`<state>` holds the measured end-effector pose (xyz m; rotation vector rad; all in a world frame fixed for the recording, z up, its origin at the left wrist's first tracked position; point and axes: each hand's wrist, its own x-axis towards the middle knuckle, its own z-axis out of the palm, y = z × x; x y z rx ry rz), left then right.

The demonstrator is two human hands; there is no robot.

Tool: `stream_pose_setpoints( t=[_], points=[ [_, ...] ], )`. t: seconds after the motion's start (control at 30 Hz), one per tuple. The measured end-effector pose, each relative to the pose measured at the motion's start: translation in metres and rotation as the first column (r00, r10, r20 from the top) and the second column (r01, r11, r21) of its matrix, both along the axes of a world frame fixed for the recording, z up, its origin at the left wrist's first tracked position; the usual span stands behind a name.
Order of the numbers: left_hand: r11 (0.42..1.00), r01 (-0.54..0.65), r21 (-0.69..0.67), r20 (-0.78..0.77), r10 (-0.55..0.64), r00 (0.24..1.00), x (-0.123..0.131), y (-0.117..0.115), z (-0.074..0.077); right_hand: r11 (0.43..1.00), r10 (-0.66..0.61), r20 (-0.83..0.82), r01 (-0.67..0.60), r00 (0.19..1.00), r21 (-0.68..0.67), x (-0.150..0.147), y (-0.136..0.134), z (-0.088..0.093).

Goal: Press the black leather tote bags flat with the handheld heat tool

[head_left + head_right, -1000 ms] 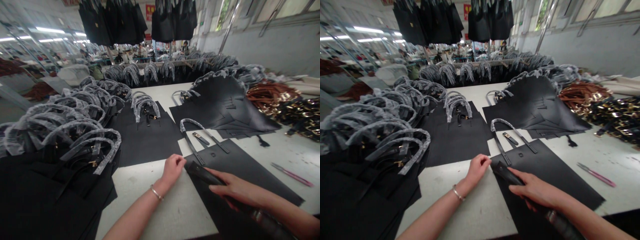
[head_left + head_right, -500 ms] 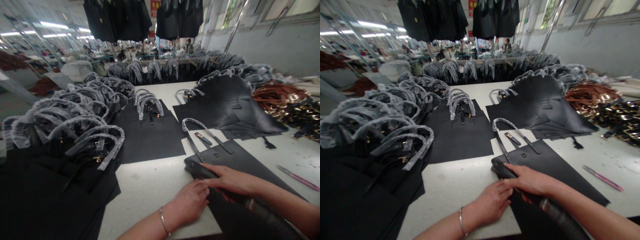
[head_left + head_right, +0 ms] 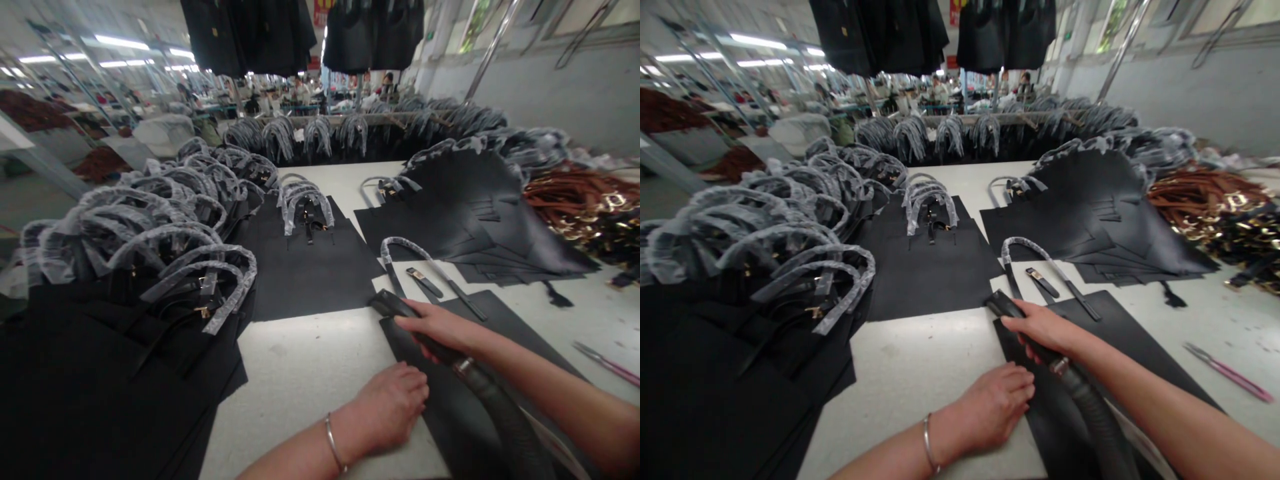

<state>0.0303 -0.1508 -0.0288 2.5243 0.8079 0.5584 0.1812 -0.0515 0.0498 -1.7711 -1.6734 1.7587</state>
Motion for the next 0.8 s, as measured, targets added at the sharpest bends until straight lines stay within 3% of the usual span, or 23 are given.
stream_pose_setpoints(
  t=[0.17, 0.27, 0.37, 0.43, 0.5, 0.57, 0.67, 0.8],
  points=[
    [0.999, -0.045, -0.007, 0.058, 0.045, 0.997, 0.001, 0.001, -0.004, 0.991, -0.028, -0.092, 0.040, 0.995, 0.129, 0.015, 0.013, 0.007],
    [0.997, -0.072, -0.037, 0.063, 0.075, 0.995, 0.005, 0.003, -0.011, 0.996, -0.025, -0.079, 0.031, 0.997, 0.087, 0.031, 0.000, 0.026],
    [0.977, -0.209, -0.050, 0.044, 0.211, 0.976, 0.005, 0.011, -0.016, 0.999, -0.003, -0.030, 0.005, 1.000, 0.048, 0.044, -0.019, 0.038],
    [0.920, -0.393, -0.014, 0.036, 0.393, 0.919, 0.001, 0.023, -0.017, 0.999, 0.016, -0.026, -0.014, 1.000, 0.045, 0.049, -0.029, 0.039],
    [0.814, -0.579, 0.047, 0.014, 0.579, 0.815, -0.007, 0.039, -0.018, 0.999, 0.018, -0.032, -0.016, 0.999, 0.043, 0.053, -0.036, 0.036],
    [0.731, -0.675, 0.098, -0.062, 0.682, 0.729, -0.017, 0.054, -0.018, 0.999, 0.008, -0.035, -0.007, 0.999, 0.045, 0.055, -0.039, 0.031],
    [0.728, -0.671, 0.137, -0.210, 0.684, 0.699, -0.030, 0.065, -0.018, 0.999, 0.004, -0.060, -0.002, 0.998, 0.032, 0.054, -0.036, 0.024],
    [0.739, -0.651, 0.177, -0.241, 0.673, 0.699, -0.034, 0.066, -0.021, 1.000, 0.007, -0.084, -0.009, 0.996, -0.026, 0.045, -0.026, 0.013]
  ],
)
